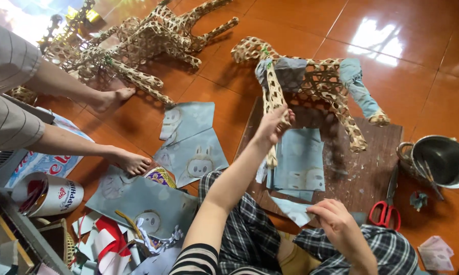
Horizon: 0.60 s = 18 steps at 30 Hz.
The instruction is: Applying paper or fabric pieces to a woven giraffe structure using adhesive and a brush
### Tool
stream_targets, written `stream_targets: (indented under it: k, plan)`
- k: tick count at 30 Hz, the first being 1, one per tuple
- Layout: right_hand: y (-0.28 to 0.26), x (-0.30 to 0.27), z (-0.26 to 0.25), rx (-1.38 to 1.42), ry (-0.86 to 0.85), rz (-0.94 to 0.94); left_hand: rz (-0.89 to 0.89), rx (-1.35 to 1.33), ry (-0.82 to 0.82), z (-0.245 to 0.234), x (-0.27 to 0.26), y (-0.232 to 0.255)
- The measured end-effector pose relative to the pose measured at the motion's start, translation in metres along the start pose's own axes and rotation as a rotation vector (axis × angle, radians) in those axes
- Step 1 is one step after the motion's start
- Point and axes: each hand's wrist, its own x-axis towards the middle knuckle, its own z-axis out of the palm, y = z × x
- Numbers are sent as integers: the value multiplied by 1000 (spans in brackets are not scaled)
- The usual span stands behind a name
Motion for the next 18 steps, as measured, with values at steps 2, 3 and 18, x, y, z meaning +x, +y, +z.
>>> stream_targets:
  k: [2,3,18]
  plan:
    - [0,3,-10,55,-127,31,24,59,30,7,-33,-20]
    - [0,7,-17,108,-207,-45,-20,56,-33,-2,-39,-35]
    - [47,194,35,2,-379,102,-165,806,-78,-190,-101,-101]
